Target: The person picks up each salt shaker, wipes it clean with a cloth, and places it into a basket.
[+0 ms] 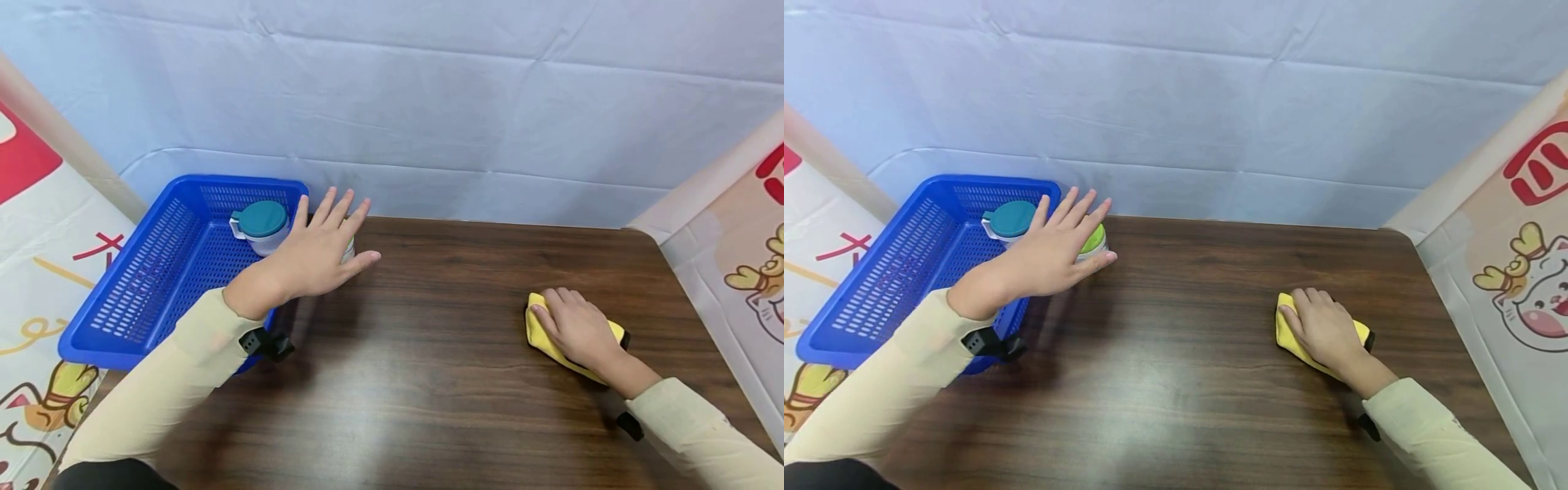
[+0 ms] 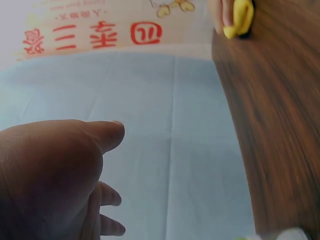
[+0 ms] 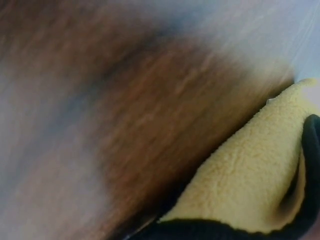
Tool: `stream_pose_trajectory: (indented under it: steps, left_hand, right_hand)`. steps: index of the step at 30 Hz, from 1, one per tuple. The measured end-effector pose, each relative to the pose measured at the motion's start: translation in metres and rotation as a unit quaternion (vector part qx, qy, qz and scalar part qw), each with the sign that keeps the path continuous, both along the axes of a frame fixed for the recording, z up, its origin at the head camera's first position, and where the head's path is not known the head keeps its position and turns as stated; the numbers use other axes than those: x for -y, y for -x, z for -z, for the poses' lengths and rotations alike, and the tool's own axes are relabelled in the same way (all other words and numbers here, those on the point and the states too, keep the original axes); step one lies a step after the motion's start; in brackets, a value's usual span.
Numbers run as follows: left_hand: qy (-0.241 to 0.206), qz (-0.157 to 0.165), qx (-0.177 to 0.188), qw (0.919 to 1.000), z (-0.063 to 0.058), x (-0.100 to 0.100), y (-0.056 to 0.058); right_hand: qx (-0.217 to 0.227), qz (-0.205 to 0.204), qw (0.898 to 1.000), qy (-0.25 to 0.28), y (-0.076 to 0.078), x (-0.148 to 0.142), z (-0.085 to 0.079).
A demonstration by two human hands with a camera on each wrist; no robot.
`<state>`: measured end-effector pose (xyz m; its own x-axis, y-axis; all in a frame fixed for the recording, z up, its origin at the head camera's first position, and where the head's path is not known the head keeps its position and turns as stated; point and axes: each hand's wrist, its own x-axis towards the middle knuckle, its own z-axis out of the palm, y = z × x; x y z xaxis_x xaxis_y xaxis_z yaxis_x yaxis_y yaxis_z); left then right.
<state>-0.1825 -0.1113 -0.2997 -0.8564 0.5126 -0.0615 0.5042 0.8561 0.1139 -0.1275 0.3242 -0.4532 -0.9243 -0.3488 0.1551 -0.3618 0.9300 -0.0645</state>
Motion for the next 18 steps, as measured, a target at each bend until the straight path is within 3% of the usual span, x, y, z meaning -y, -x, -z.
stream_pose_trajectory:
  steps: [12, 18]
  left_hand:
    - [-0.033, -0.009, 0.022, 0.9992, 0.01, -0.029, -0.023]
    - [-0.082, -0.039, 0.022, 0.9956, 0.024, -0.044, -0.028]
  right_hand:
    - [0.001, 0.002, 1.0, -0.001, 0.0, 0.0, -0.002]
    - [0.005, 0.003, 1.0, 0.0, 0.0, 0.0, -0.002]
